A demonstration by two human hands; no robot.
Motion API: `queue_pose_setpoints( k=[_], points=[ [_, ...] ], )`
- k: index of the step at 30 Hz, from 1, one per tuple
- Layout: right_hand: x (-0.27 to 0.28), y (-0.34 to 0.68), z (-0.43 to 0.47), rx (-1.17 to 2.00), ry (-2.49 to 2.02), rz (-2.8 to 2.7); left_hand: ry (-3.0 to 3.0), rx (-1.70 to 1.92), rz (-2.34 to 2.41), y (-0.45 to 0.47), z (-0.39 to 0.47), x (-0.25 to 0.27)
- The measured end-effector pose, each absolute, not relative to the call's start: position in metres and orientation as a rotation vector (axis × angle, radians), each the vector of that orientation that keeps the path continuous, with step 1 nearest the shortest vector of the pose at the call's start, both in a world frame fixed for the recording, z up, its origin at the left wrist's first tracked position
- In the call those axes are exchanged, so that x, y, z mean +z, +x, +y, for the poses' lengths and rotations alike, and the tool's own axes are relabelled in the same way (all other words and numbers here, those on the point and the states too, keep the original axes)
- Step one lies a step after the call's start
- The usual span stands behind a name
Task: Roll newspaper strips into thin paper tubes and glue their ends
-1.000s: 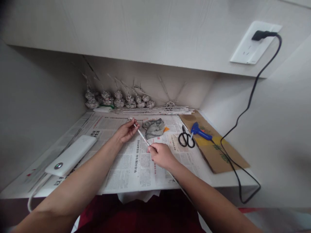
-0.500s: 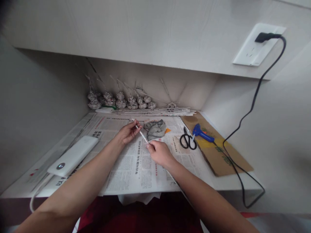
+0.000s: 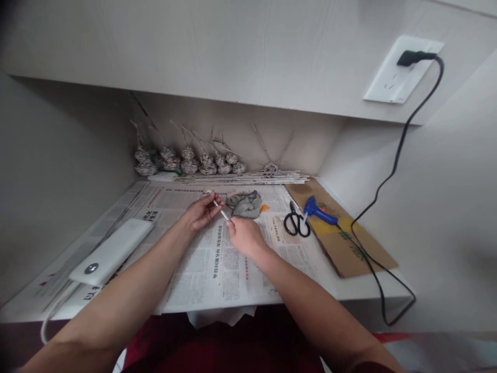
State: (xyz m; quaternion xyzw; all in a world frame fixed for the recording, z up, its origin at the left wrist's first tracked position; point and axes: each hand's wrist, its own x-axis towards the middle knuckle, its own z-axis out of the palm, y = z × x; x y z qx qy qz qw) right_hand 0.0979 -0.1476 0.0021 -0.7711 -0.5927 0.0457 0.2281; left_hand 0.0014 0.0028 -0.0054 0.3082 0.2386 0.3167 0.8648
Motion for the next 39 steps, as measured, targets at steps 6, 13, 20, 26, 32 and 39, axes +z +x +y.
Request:
queue_pose_setpoints(
  k=[6,13,20,26,32,39],
  points=[
    [-0.005,0.106,-0.153,0.882,-1.914,-1.227,0.697,0.633,0.484,0.002,0.000,-0.006],
    [-0.008,0.108,-0.164,0.976,-1.781,-1.108,0.659,0.650,0.463,-0.001,0.004,-0.005],
    [-0.002,0.106,-0.203,1.197,-1.613,-0.990,0.570,0.684,0.485,-0.004,0.012,-0.002],
    [0.009,0.094,-0.224,1.534,-1.399,-0.782,0.502,0.732,0.447,-0.008,0.017,0.002],
    [0.016,0.102,-0.267,0.554,-2.032,-1.383,0.448,0.833,0.518,-0.011,0.030,-0.002],
    [0.007,0.101,-0.296,1.570,-1.453,-0.760,0.472,0.747,0.447,-0.012,0.024,0.003]
  ],
)
